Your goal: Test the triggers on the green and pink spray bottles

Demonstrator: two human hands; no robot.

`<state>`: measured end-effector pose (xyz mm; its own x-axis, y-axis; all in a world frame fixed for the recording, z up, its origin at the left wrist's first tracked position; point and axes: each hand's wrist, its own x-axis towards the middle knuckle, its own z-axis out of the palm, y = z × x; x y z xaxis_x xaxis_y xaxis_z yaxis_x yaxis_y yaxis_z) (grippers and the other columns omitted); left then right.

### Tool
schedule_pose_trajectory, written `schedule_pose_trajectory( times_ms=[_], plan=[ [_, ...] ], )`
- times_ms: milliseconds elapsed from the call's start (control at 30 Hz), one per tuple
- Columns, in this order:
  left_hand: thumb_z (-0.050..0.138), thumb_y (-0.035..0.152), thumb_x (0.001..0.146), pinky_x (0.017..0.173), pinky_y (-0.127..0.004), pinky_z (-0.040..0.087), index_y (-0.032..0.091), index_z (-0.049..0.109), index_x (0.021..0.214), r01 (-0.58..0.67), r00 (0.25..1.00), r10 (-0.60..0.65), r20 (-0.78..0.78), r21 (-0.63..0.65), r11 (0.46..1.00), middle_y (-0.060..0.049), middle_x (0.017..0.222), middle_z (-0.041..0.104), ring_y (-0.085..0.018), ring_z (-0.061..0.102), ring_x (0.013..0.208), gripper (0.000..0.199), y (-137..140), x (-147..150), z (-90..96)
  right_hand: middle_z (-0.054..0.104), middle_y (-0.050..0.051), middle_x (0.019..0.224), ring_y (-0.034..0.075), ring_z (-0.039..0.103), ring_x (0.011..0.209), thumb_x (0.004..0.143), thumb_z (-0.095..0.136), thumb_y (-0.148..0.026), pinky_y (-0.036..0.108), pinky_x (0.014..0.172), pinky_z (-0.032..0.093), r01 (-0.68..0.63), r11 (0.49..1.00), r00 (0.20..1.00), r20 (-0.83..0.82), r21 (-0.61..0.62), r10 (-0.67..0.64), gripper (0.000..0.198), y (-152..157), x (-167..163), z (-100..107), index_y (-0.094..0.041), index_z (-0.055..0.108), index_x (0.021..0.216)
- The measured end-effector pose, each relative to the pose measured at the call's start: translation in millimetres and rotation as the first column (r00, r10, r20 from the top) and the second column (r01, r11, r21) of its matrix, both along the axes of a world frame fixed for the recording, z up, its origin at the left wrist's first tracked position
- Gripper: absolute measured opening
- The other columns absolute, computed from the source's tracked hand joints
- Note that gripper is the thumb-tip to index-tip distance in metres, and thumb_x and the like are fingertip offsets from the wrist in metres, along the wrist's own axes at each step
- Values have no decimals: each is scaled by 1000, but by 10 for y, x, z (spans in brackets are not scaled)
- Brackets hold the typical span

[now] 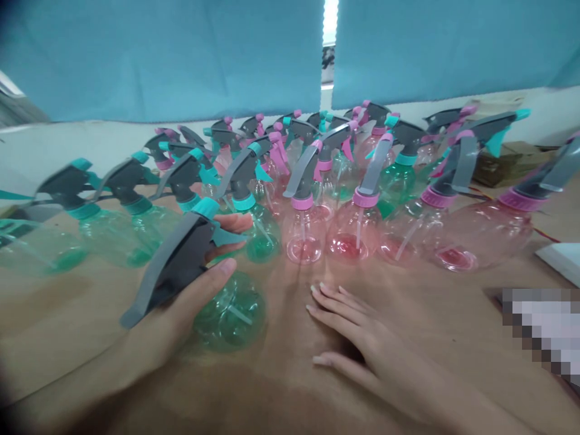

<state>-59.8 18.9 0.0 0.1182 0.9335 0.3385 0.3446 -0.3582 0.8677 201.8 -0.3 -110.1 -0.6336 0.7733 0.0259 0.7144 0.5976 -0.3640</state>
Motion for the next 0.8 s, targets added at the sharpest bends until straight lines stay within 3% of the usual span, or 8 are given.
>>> schedule_pose_trajectory(
  times_ms=[167,533,800],
  plan=[
    [61,20,83,95,-34,56,32,62,114,17,1000,-18,-14,-43,999,4,131,65,-22,63,116,34,11,7,41,34,-1,157,28,33,143,95,53,-54,53,113,34,15,1000,999,-40,-26,-17,58,12,-12,10,-36,39,148],
    [64,19,83,90,-32,54,28,61,113,47,999,-46,26,-40,998,-1,128,65,-22,61,116,31,31,-1,34,35,1,157,30,32,143,94,56,-51,55,114,33,22,997,995,-94,-71,-29,59,-1,-13,4,-34,40,148],
    [64,21,82,83,-31,55,27,60,115,21,1000,-22,-15,-60,998,-1,125,65,-18,66,92,34,31,-10,39,33,1,158,28,30,144,95,52,-53,53,115,32,11,998,998,-68,-56,-15,59,-2,-2,-4,-33,39,149]
  ],
)
